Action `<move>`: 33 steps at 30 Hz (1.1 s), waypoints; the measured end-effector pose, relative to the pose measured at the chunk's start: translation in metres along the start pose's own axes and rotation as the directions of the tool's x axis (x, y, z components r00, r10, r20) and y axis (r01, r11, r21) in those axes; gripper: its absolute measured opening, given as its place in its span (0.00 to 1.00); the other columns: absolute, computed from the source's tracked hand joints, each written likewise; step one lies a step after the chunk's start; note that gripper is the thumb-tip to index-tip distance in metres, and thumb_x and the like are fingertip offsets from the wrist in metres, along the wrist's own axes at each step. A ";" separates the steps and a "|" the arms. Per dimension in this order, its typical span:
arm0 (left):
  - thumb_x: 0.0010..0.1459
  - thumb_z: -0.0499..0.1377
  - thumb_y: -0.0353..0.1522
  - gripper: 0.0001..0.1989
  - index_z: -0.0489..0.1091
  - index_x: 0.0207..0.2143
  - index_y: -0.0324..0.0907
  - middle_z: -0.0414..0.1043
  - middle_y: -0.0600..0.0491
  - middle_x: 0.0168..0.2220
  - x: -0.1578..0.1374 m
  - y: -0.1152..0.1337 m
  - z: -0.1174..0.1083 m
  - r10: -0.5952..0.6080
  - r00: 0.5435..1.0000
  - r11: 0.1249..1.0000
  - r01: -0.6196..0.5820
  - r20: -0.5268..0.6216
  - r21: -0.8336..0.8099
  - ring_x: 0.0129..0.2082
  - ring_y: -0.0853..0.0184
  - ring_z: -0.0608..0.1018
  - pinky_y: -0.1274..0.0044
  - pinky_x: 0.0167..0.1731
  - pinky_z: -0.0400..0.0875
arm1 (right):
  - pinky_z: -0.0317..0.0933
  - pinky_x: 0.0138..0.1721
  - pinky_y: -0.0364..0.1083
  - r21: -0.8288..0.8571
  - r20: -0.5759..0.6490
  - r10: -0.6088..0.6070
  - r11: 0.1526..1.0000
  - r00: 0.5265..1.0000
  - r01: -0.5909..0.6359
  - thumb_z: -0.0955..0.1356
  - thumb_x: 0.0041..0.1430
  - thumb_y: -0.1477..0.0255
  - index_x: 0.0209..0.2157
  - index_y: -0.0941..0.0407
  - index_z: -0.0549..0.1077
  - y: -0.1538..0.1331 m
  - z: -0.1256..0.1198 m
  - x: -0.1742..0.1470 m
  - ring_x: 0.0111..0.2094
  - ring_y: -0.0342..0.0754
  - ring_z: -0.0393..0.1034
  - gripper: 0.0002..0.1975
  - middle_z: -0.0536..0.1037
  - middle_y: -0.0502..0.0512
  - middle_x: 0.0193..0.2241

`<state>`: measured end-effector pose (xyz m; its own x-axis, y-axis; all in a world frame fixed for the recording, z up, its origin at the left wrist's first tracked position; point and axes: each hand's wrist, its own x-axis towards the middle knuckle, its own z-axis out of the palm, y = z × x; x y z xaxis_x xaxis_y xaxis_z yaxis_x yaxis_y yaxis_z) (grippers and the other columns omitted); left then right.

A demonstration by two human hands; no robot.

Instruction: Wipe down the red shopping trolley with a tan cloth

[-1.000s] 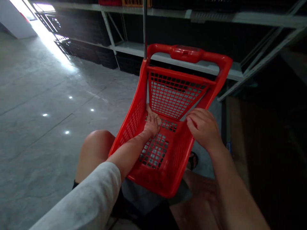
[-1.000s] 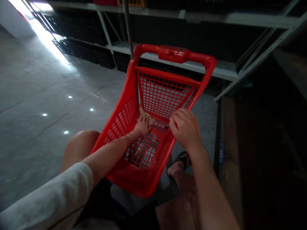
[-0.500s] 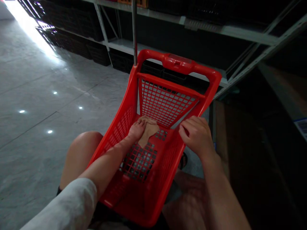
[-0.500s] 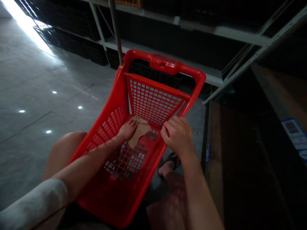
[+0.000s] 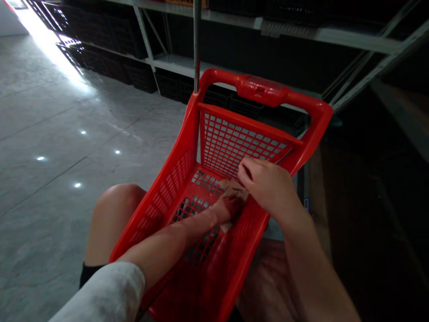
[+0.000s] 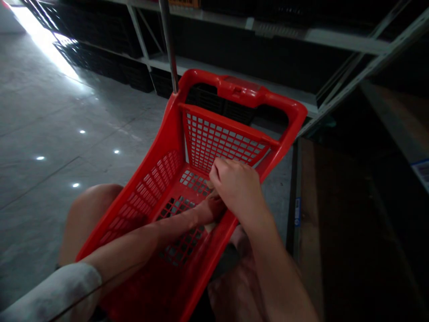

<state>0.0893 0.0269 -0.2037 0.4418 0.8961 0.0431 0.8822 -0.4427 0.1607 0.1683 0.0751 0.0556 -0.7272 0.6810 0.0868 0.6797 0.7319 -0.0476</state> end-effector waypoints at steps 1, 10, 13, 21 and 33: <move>0.69 0.48 0.29 0.19 0.71 0.57 0.41 0.74 0.48 0.58 -0.001 -0.006 0.000 -0.008 1.000 1.000 0.008 0.006 0.000 0.58 0.64 0.73 0.73 0.62 0.64 | 0.51 0.31 0.45 0.020 0.025 -0.008 1.000 1.000 0.008 0.60 0.69 0.69 0.37 0.53 0.76 -0.001 0.002 0.003 0.35 0.48 0.75 0.14 0.83 0.55 0.37; 0.68 0.38 0.25 0.26 0.63 0.63 0.25 0.66 0.28 0.61 -0.056 -0.093 -0.028 -0.665 0.743 0.739 0.670 -0.075 0.073 0.61 0.48 0.69 0.58 0.59 0.65 | 0.56 0.29 0.46 -0.128 0.158 -0.023 0.991 0.987 0.043 0.60 0.70 0.67 0.40 0.55 0.78 0.023 0.039 0.008 0.33 0.53 0.77 0.16 0.83 0.61 0.35; 0.67 0.37 0.23 0.28 0.59 0.65 0.21 0.60 0.24 0.64 -0.046 -0.077 -0.025 -0.746 0.662 0.658 0.750 -0.076 0.070 0.64 0.43 0.66 0.55 0.57 0.66 | 0.55 0.30 0.46 -0.108 -0.059 0.018 0.994 0.998 -0.024 0.58 0.70 0.68 0.37 0.55 0.77 0.027 0.030 0.009 0.33 0.51 0.75 0.17 0.83 0.60 0.36; 0.68 0.45 0.25 0.23 0.69 0.60 0.39 0.66 0.43 0.64 0.000 0.046 0.010 -0.293 0.954 0.956 0.294 0.064 -0.016 0.65 0.58 0.66 0.66 0.61 0.65 | 0.53 0.32 0.48 0.008 -0.171 0.124 0.992 0.978 -0.124 0.57 0.71 0.65 0.36 0.55 0.77 0.043 0.015 0.007 0.33 0.51 0.72 0.19 0.81 0.60 0.35; 0.69 0.38 0.25 0.26 0.54 0.67 0.26 0.65 0.30 0.59 -0.047 -0.077 -0.060 -0.720 0.686 0.694 0.707 0.106 0.135 0.53 0.53 0.71 0.65 0.47 0.70 | 0.59 0.37 0.51 0.038 -0.264 0.196 0.980 0.945 -0.193 0.56 0.70 0.64 0.37 0.57 0.79 0.041 0.027 0.008 0.35 0.55 0.73 0.22 0.81 0.64 0.32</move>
<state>-0.0096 0.0211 -0.1586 -0.3145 0.9299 -0.1905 0.9467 0.3220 0.0089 0.1878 0.1109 0.0277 -0.5283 0.7802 0.3349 0.8030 0.5873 -0.1012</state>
